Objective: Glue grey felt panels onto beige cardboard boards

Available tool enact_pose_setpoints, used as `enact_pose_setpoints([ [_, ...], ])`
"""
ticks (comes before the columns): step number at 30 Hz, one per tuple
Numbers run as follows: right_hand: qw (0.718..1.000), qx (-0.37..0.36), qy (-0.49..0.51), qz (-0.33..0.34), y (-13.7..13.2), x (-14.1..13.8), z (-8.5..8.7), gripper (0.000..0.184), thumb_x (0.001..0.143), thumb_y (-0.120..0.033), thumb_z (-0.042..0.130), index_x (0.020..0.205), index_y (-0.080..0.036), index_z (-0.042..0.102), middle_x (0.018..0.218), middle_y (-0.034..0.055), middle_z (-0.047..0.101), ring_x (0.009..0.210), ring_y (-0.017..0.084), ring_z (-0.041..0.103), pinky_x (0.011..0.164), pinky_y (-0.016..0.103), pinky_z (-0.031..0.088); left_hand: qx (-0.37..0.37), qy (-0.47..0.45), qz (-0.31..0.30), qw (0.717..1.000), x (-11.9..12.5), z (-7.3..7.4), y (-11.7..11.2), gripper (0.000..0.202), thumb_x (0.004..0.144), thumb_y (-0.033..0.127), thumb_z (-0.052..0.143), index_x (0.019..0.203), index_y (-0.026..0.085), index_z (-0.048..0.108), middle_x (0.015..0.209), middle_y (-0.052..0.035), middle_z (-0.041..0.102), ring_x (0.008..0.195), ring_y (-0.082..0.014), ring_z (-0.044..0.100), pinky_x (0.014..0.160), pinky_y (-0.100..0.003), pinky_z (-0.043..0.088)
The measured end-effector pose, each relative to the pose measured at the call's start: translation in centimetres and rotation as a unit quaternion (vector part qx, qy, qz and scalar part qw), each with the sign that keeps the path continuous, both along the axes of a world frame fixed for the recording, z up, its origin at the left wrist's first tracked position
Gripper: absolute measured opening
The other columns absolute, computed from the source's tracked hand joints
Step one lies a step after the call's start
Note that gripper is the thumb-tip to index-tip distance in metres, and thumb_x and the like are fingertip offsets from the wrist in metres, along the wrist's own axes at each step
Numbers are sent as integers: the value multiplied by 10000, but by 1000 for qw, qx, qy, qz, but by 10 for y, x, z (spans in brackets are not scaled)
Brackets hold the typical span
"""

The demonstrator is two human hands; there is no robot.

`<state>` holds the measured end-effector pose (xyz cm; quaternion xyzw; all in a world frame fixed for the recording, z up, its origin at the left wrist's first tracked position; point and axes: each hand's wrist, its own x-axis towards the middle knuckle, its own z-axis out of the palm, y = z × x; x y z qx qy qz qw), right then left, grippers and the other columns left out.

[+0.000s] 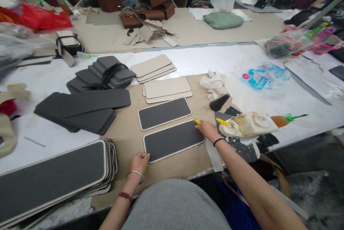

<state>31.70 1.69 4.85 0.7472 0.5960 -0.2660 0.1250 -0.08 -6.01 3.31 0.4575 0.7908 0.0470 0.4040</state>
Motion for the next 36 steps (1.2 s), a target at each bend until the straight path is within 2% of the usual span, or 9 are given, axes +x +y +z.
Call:
enact_pose_setpoints([
  [8, 998, 12, -43, 33, 6, 4, -10, 288, 846, -375, 476, 945, -141, 610, 875, 143, 663, 877, 235, 619, 665, 267, 408, 3, 24, -7, 1000, 2, 1, -1, 241, 745, 246, 525, 517, 168, 538, 499, 12, 532, 530, -133, 500, 555, -241, 335],
  [12, 997, 16, -50, 51, 8, 7, -16, 297, 844, -386, 477, 942, -141, 614, 855, 142, 663, 847, 232, 624, 653, 268, 403, 22, 53, -22, 998, 3, 9, -2, 95, 754, 210, 547, 781, 142, 607, 685, -25, 586, 651, -148, 528, 636, -251, 374],
  [15, 997, 7, -53, 48, 8, 6, -14, 298, 846, -380, 480, 953, -136, 613, 858, 145, 662, 848, 232, 623, 654, 266, 400, 88, 110, -122, 983, 3, 16, -6, 313, 770, 176, 532, 1081, 176, 568, 923, -92, 592, 851, -191, 536, 751, -292, 406],
  [17, 998, 1, -55, 43, 7, 4, -10, 298, 852, -380, 472, 965, -140, 607, 877, 141, 661, 860, 228, 620, 659, 263, 400, 133, 156, -223, 953, 3, 17, -8, 416, 790, 136, 484, 1181, 271, 528, 1130, -117, 545, 1033, -243, 484, 843, -366, 392],
  [21, 997, -10, -60, 45, 5, -2, -2, 297, 864, -377, 454, 1013, -158, 587, 912, 121, 661, 894, 211, 612, 691, 255, 403, 161, 184, -367, 897, 1, 9, -10, 555, 803, 41, 355, 1242, 363, 466, 1387, -19, 394, 1247, -301, 312, 964, -485, 298],
  [30, 993, 59, -106, 7, 9, -3, 29, 346, 863, -441, 451, 954, -132, 576, 949, 165, 645, 907, 245, 604, 726, 305, 437, 155, 215, -409, 873, 1, 2, -10, 569, 799, 30, 321, 1273, 323, 437, 1390, -14, 394, 1237, -292, 355, 967, -487, 322],
  [33, 995, 26, 65, -74, 6, -13, 34, 336, 874, -441, 435, 857, -132, 566, 812, 124, 663, 713, 171, 627, 625, 238, 462, 159, 215, -408, 873, 1, 2, -10, 557, 799, 45, 334, 1268, 326, 442, 1390, -17, 394, 1239, -296, 356, 953, -483, 341],
  [34, 980, -13, 162, -113, 4, -19, 33, 328, 866, -443, 453, 824, -135, 554, 760, 103, 662, 620, 141, 615, 566, 215, 464, 159, 214, -407, 874, 1, 2, -10, 555, 798, 48, 338, 1266, 326, 445, 1389, -18, 395, 1238, -297, 358, 948, -481, 346],
  [36, 909, -108, 354, -192, 2, -30, 27, 309, 850, -439, 493, 796, -137, 532, 692, 71, 653, 500, 108, 583, 477, 195, 467, 157, 210, -406, 875, 2, 2, -9, 552, 795, 51, 346, 1263, 326, 449, 1387, -21, 398, 1236, -297, 363, 944, -478, 352],
])
